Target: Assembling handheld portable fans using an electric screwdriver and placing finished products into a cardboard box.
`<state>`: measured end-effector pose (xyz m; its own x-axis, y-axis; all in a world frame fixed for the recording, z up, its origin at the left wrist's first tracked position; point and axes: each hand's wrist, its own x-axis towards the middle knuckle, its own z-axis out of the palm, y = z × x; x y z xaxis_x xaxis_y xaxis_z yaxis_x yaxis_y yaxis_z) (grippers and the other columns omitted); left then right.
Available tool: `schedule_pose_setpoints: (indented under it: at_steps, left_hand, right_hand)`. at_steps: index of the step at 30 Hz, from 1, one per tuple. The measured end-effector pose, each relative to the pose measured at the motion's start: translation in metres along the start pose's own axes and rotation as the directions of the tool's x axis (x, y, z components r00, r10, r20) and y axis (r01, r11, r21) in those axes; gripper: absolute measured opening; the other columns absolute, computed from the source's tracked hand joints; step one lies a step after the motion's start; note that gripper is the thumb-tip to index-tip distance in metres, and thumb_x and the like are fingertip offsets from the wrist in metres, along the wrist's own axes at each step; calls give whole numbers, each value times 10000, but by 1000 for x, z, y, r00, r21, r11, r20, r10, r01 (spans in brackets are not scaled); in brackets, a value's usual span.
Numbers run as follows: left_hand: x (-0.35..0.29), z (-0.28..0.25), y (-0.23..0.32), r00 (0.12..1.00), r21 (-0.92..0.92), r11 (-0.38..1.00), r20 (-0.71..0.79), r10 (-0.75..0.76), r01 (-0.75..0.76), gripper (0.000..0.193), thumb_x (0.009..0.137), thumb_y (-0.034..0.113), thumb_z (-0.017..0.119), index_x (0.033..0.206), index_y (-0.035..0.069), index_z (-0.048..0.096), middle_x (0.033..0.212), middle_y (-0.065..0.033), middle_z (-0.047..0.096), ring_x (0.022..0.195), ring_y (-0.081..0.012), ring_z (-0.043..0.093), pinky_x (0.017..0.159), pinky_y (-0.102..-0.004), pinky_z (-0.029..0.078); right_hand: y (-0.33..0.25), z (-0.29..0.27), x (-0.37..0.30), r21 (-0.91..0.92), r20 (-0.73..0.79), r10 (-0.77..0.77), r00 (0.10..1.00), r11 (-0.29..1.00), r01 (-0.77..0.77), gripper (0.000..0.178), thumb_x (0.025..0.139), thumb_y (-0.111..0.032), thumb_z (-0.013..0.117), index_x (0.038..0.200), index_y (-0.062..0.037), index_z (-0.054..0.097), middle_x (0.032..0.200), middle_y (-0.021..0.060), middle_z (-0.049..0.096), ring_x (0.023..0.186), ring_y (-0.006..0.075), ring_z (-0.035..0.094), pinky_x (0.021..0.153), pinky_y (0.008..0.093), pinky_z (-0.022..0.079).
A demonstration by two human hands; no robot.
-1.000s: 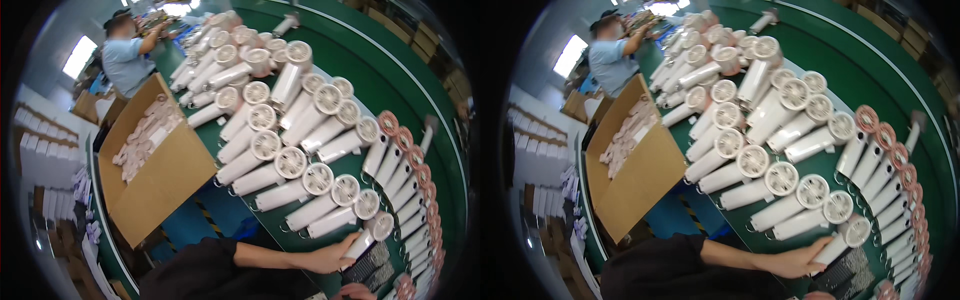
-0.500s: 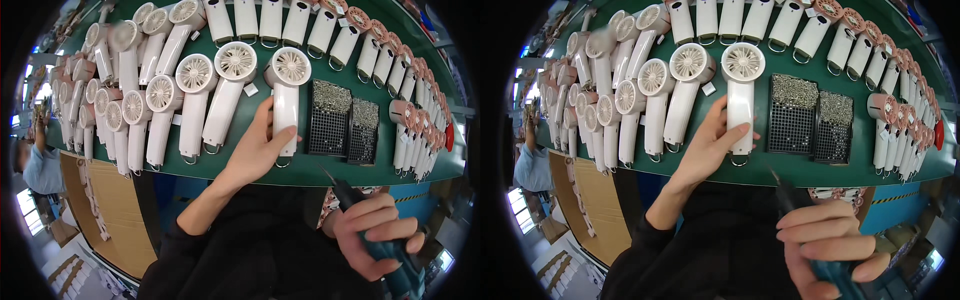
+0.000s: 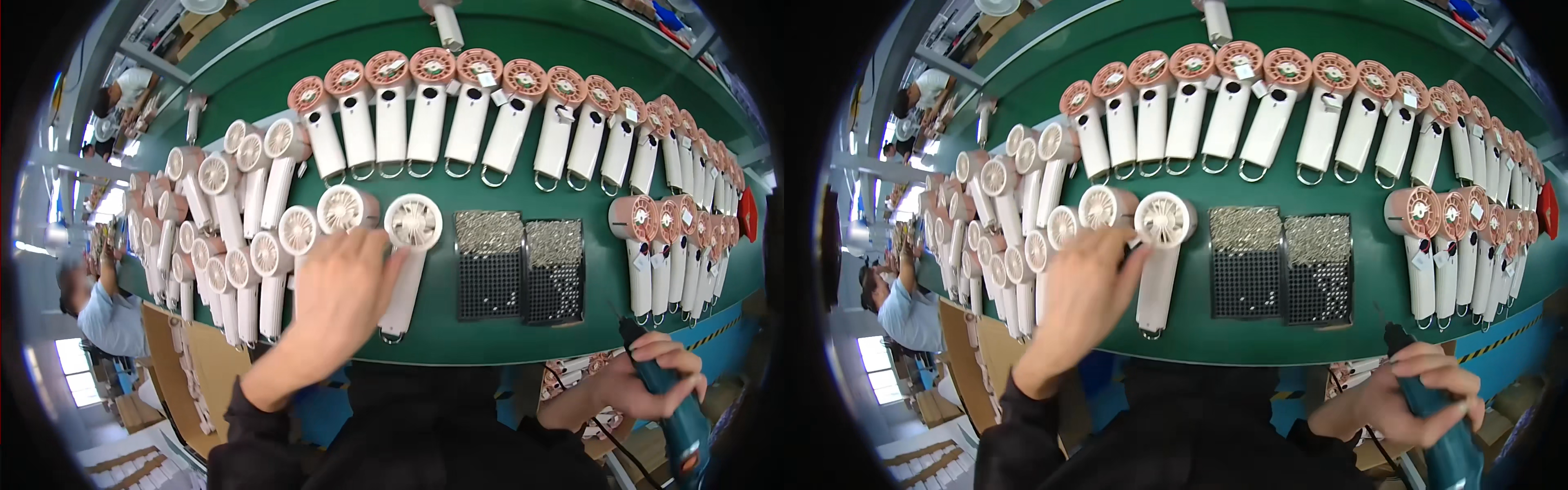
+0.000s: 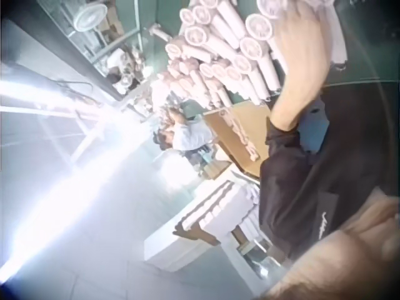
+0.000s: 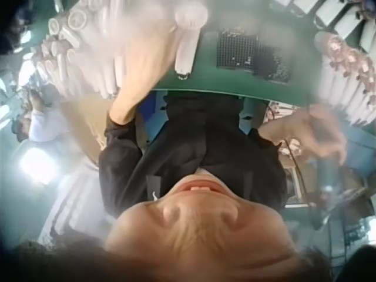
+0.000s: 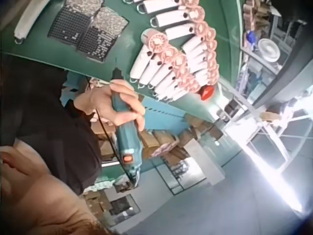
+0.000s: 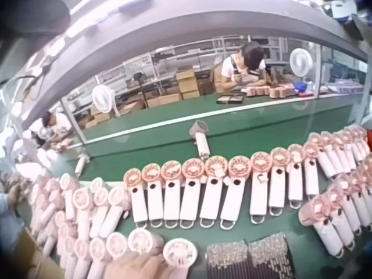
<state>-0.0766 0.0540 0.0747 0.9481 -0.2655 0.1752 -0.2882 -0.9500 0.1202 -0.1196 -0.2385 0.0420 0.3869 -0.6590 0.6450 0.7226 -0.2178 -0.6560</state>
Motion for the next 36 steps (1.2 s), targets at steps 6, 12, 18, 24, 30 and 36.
schedule_pose_setpoints:
  at_steps: [6, 12, 18, 24, 30, 36]
  left_hand:
    - [196, 19, -36, 986, -161, 979, -131, 102, -123, 335, 881, 331, 593, 904, -3, 622, 761, -169, 651, 757, -345, 644, 690, -432, 498]
    - [366, 99, -108, 981, -171, 967, -12, -192, 187, 535, 825, 526, 612, 914, 7, 701, 859, -212, 685, 816, -336, 672, 750, -398, 520]
    - [438, 183, -51, 905, -367, 835, 276, -324, 411, 618, 667, 287, 711, 1196, -6, 585, 1198, -178, 611, 1078, -273, 626, 901, -359, 514]
    - [379, 139, -79, 877, -754, 484, 255, -407, 444, 700, 740, 154, 698, 1246, -166, 336, 1004, -234, 654, 910, -288, 680, 702, -339, 571]
    - [158, -9, -121, 928, -753, 640, -116, -355, 151, 776, 706, 456, 794, 1136, -110, 480, 848, -138, 648, 649, -129, 636, 560, -238, 508]
    - [-40, -76, -173, 675, -656, 640, -261, -690, 400, 631, 773, 358, 764, 1207, -12, 494, 956, -116, 642, 790, -135, 621, 681, -263, 492]
  right_hand:
    - [42, -11, 3, -215, -136, 149, 979, 961, -176, 212, 901, -101, 475, 1077, -27, 383, 629, 103, 431, 401, 191, 424, 389, 317, 410]
    - [45, 4, -12, -290, 62, 134, 989, 951, -110, 199, 897, -169, 488, 975, -72, 333, 669, 99, 444, 430, 188, 442, 418, 319, 431]
    - [45, 35, -3, -501, -83, -105, 991, 864, 49, 351, 915, -164, 549, 599, -30, 473, 465, 71, 458, 364, 169, 439, 354, 273, 408]
    - [47, 38, -2, -405, -19, 32, 999, 914, -37, 413, 933, -167, 530, 544, -40, 477, 434, 47, 446, 350, 153, 427, 323, 254, 362]
    - [50, 22, -1, -394, 29, -21, 999, 919, 31, 393, 944, -160, 538, 580, -24, 480, 456, 59, 468, 362, 141, 443, 327, 263, 395]
    - [50, 21, -2, -337, 50, -59, 997, 939, 72, 369, 942, -157, 557, 612, -8, 489, 481, 65, 483, 373, 139, 454, 335, 267, 412]
